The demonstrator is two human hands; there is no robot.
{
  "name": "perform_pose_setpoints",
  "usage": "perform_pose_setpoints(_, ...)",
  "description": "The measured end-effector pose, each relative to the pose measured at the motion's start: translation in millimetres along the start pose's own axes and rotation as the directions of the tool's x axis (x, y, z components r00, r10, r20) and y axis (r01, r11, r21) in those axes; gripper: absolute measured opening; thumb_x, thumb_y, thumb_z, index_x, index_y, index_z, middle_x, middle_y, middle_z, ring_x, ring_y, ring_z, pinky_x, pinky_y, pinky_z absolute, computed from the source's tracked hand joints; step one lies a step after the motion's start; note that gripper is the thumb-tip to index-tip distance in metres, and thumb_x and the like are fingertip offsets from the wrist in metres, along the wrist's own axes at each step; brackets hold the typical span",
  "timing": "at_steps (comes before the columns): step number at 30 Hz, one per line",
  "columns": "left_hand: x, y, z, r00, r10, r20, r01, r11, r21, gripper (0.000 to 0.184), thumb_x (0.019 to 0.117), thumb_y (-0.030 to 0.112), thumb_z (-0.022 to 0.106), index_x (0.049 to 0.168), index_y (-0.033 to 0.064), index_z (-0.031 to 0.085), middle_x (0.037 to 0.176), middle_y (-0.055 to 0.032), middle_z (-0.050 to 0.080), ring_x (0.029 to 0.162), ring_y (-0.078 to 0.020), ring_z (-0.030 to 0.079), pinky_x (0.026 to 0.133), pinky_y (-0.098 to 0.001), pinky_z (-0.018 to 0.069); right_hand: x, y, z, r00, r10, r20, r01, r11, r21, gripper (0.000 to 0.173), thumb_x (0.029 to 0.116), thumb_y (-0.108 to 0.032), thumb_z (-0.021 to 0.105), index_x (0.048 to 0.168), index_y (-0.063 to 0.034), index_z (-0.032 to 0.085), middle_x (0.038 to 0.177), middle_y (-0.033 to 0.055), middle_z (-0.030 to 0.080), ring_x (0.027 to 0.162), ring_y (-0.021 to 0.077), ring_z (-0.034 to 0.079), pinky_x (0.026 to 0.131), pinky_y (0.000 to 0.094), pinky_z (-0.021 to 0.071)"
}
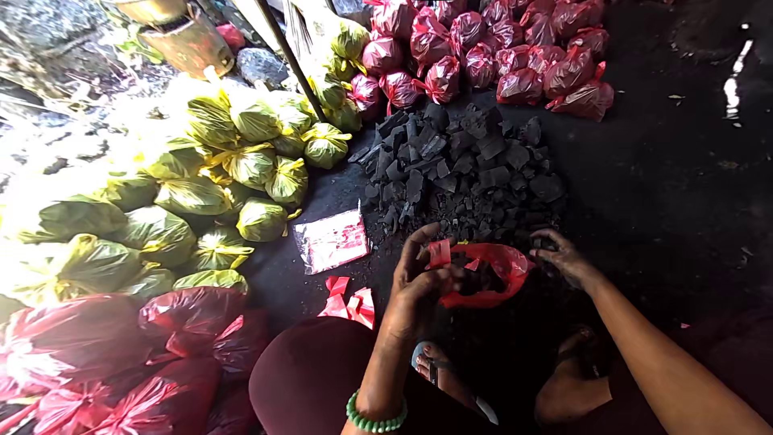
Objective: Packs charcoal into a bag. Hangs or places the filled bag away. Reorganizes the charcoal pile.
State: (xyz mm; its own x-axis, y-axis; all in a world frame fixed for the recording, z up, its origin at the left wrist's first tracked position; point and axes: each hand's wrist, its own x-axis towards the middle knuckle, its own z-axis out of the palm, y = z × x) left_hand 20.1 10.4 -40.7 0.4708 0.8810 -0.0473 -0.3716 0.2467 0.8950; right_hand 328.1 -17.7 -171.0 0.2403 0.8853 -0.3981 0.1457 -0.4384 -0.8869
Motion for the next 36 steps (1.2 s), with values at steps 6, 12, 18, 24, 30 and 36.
perform_pose_setpoints(6,3,-9,2,0.992,-0.123,-0.04,0.128,0.976,0.175,0.063,0.0892,0.005,0.051,0.149,0.0247,0.043,0.105,-0.0054,0.069,0.071,-0.0087,0.066,0.062,-0.0234,0.057,-17,-59,37,0.851,-0.379,0.363,0.315,0.922,0.225,0.051,0.081,-0.017,0.07,0.13,-0.0105,0.057,0.099,0.0019,0.069,0.07,0.007,0.064,0.058,0.0245,0.0543)
perform_pose_setpoints(12,3,-7,2,0.99,-0.136,-0.039,0.141,0.962,0.235,0.065,0.0872,0.011,0.052,0.149,0.0265,0.043,0.113,-0.0061,0.068,0.076,-0.0094,0.066,0.065,-0.0249,0.0562,-16,-42,105,0.766,-0.255,0.59,0.613,0.567,-0.551,0.05,0.0915,-0.014,0.076,0.14,-0.0156,0.064,0.15,0.022,0.05,0.141,0.0412,0.045,0.114,0.0574,0.0394)
perform_pose_setpoints(18,2,-4,-4,0.987,-0.147,-0.063,0.158,0.955,0.25,0.055,0.0929,0.007,0.052,0.146,0.0185,0.045,0.09,-0.0035,0.067,0.065,-0.0074,0.064,0.061,-0.0226,0.056,-30,-74,75,0.796,-0.124,0.593,0.556,0.54,-0.632,0.045,0.1022,-0.034,0.064,0.14,-0.0105,0.063,0.147,0.0208,0.054,0.139,0.0378,0.049,0.117,0.0536,0.0363)
perform_pose_setpoints(24,-6,14,8,0.95,-0.223,-0.218,0.268,0.224,0.937,0.06,0.0927,0.013,0.076,0.147,0.0085,0.05,0.142,-0.0312,0.05,0.106,-0.0479,0.064,0.086,-0.0617,0.0533,-53,-85,26,0.722,-0.121,0.682,0.692,0.157,-0.705,0.037,0.0993,-0.032,0.068,0.108,0.0032,0.073,0.104,0.0214,0.072,0.112,0.04,0.065,0.112,0.0519,0.0403)
perform_pose_setpoints(30,-4,24,20,0.806,-0.411,-0.425,0.297,-0.341,0.892,0.026,0.0955,0.011,0.068,0.115,-0.0063,0.067,0.118,-0.0295,0.066,0.113,-0.0476,0.062,0.088,-0.0647,0.0495,-75,-96,25,0.48,-0.453,0.751,0.81,-0.1,-0.578,0.015,0.085,0.008,0.071,0.098,0.0005,0.073,0.087,0.0167,0.071,0.094,0.0367,0.07,0.092,0.0502,0.0531)
perform_pose_setpoints(36,13,38,20,0.938,-0.347,-0.017,0.21,0.528,0.823,0.02,0.1057,0.021,0.053,0.098,0.0033,0.059,0.065,-0.0016,0.047,0.05,-0.0083,0.043,0.048,-0.0226,0.0372,-93,-136,55,0.272,-0.843,0.464,0.905,0.06,-0.42,0.003,0.0846,-0.003,0.066,0.086,-0.0062,0.067,0.067,0.0054,0.063,0.063,0.0217,0.065,0.064,0.0393,0.0552)
